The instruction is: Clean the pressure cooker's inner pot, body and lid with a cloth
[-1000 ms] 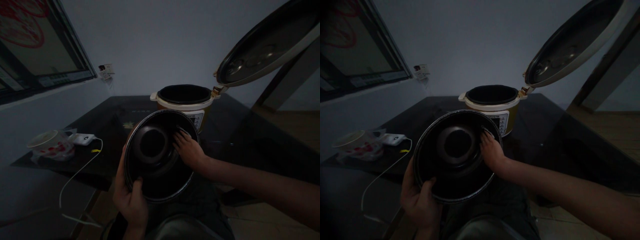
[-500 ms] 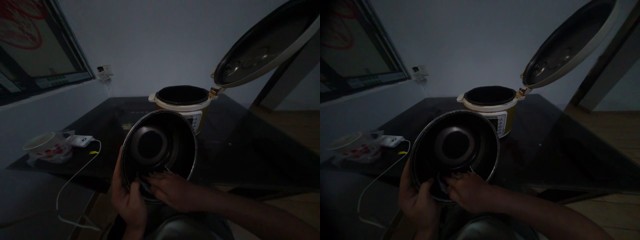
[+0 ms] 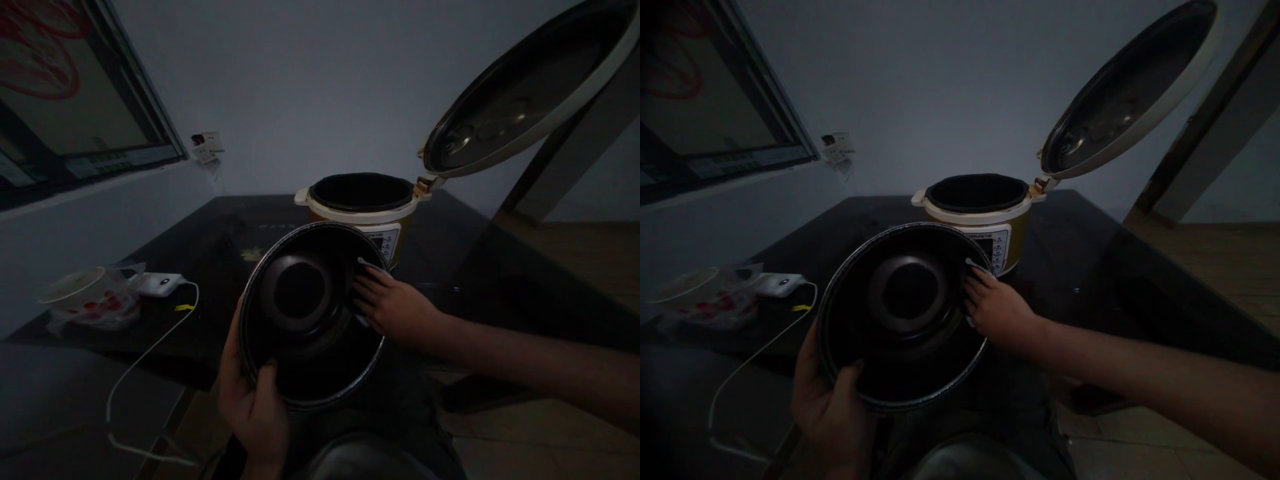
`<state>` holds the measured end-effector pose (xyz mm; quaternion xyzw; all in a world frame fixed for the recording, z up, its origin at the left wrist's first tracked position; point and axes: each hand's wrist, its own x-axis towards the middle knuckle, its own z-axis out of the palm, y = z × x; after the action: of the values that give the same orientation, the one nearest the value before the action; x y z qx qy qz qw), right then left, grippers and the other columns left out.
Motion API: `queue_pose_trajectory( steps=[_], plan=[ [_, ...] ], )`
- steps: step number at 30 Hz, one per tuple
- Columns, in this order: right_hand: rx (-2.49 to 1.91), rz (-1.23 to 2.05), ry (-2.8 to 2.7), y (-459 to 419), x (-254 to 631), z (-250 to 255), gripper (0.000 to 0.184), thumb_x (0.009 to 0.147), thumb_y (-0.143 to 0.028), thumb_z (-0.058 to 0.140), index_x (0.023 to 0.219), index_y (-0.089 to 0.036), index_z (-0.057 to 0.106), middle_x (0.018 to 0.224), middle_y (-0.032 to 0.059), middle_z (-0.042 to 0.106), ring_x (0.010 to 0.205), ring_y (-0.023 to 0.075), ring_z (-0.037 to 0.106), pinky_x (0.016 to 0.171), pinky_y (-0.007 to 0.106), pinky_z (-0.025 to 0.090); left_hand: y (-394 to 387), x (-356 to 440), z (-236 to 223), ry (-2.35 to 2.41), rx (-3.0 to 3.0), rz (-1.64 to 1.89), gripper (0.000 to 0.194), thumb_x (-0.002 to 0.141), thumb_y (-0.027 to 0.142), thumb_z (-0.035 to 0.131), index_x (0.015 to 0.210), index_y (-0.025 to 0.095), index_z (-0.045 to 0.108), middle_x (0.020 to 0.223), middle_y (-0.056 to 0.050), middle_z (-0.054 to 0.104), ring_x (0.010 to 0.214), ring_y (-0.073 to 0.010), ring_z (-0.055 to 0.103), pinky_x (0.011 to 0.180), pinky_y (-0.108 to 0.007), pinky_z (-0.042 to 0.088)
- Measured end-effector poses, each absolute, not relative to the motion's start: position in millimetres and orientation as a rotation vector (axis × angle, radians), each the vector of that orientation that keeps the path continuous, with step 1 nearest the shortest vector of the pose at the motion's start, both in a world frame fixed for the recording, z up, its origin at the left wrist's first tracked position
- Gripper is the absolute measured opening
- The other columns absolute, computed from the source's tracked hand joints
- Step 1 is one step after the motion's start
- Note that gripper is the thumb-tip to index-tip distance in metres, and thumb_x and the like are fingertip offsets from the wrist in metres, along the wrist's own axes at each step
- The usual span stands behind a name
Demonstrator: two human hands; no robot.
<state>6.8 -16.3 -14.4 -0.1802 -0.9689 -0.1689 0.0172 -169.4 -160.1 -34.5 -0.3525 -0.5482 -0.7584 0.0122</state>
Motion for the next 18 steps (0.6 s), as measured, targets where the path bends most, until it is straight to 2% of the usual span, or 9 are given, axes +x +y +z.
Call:
queue_pose_trajectory(
  steps=[4, 9, 13, 18],
  plan=[
    [-0.458, -0.851, -2.889, 9.4, 0.2, 11.4, 0.039, 0.089, -0.011, 0.043, 0.123, -0.004, 0.063, 0.134, 0.0160, 0.059, 0.135, 0.0271, 0.043, 0.121, 0.046, 0.020, -158.9, -177.3, -37.8, -1.756, -1.013, -2.429, 0.060, 0.071, 0.007, 0.062, 0.124, 0.034, 0.063, 0.128, 0.006, 0.065, 0.121, -0.0198, 0.057, 0.105, -0.032, 0.044],
    [-0.460, -0.910, -2.869, 4.4, 1.2, 14.6, 0.040, 0.089, -0.011, 0.043, 0.123, -0.001, 0.062, 0.135, 0.0182, 0.058, 0.135, 0.0285, 0.043, 0.120, 0.046, 0.022, -157.7, -179.2, -34.4, -1.747, -0.972, -2.443, 0.058, 0.068, 0.007, 0.063, 0.120, 0.033, 0.067, 0.123, 0.006, 0.068, 0.118, -0.0197, 0.059, 0.105, -0.032, 0.044],
    [-0.571, -0.655, -3.017, -18.7, 3.1, -6.6, 0.032, 0.088, -0.020, 0.055, 0.112, -0.004, 0.070, 0.127, 0.0229, 0.062, 0.128, 0.0332, 0.051, 0.116, 0.051, 0.027, -156.8, -175.6, -31.7, -1.713, -1.027, -2.424, 0.056, 0.070, 0.008, 0.063, 0.121, 0.033, 0.066, 0.124, 0.005, 0.067, 0.119, -0.0199, 0.058, 0.106, -0.032, 0.043],
    [-0.648, -0.017, -3.160, -55.6, -19.5, -32.6, 0.025, 0.090, -0.026, 0.056, 0.106, -0.017, 0.072, 0.115, 0.0140, 0.070, 0.119, 0.0310, 0.059, 0.108, 0.056, 0.034, -156.8, -174.0, -33.7, -1.722, -1.065, -2.427, 0.055, 0.075, 0.010, 0.063, 0.125, 0.034, 0.063, 0.130, 0.005, 0.064, 0.123, -0.0200, 0.055, 0.106, -0.030, 0.042]
  ],
)
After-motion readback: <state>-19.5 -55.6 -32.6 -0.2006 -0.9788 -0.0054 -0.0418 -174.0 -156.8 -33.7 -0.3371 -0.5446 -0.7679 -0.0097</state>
